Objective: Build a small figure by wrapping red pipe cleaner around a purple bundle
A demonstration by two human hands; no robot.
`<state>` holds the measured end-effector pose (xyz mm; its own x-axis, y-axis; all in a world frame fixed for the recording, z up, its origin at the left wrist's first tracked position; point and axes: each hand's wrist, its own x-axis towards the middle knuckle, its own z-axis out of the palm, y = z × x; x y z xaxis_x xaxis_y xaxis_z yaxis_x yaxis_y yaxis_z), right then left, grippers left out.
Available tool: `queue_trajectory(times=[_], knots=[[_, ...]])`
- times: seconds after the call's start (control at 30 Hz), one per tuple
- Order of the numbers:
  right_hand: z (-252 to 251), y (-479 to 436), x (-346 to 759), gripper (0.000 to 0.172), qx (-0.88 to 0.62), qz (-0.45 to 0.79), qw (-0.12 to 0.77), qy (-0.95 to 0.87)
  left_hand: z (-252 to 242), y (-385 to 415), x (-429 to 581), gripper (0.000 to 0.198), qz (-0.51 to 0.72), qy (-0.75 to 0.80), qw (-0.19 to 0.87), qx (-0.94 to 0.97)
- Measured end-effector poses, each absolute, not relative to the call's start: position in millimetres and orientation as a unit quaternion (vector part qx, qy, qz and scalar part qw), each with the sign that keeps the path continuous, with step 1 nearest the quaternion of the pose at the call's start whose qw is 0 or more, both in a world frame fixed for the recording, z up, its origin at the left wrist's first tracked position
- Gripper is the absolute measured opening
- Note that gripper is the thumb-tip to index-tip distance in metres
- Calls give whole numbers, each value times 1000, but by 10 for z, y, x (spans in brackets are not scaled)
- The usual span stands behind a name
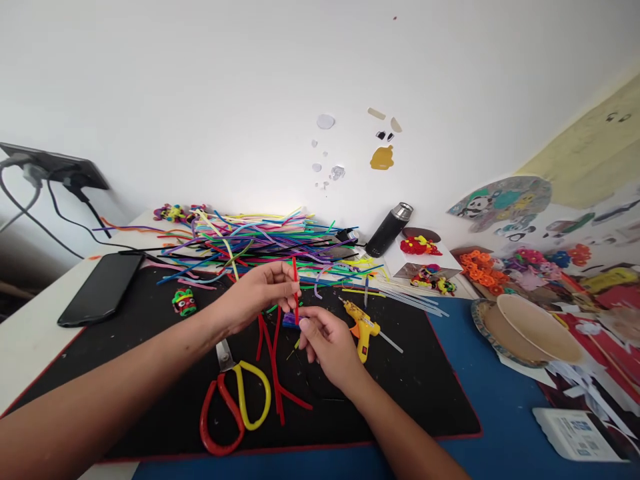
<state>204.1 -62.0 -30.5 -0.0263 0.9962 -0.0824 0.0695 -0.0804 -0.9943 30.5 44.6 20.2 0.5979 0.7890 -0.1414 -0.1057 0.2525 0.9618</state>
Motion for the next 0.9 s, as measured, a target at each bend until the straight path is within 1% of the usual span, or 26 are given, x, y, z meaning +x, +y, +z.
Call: queue_trajectory(times=[0.17, 0.27, 0.33, 0.43, 0.5, 0.57, 0.67, 0.73, 0.77, 0.9], knots=[[-418, -741, 1854, 37, -534, 540, 414, -502, 0, 211, 243, 40, 268, 326, 731, 536], [-444, -786, 1812, 38, -547, 543, 393, -502, -30, 229, 124, 43, 290, 344, 712, 539], [-418, -780, 1809, 38, -552, 541, 390, -500, -11, 289, 5, 48, 347, 367, 662, 554], [-352, -710, 1797, 40, -556, 539, 397, -493, 43, 381, -179, 45, 425, 411, 530, 608], [-324, -641, 1764, 40, -555, 546, 386, -494, 67, 403, -268, 42, 436, 428, 475, 633], [-325, -584, 1716, 39, -555, 552, 362, -506, 60, 383, -323, 38, 429, 430, 449, 655], [-367, -571, 1671, 36, -568, 531, 324, -539, -20, 314, -385, 30, 396, 416, 408, 710], [-395, -619, 1694, 35, -577, 503, 311, -564, -101, 276, -432, 23, 346, 377, 346, 787], [-405, -654, 1724, 33, -577, 490, 308, -576, -143, 266, -454, 25, 309, 342, 304, 834], [-405, -809, 1876, 29, -583, 454, 293, -607, -294, 299, -458, 54, 130, 197, 106, 966]])
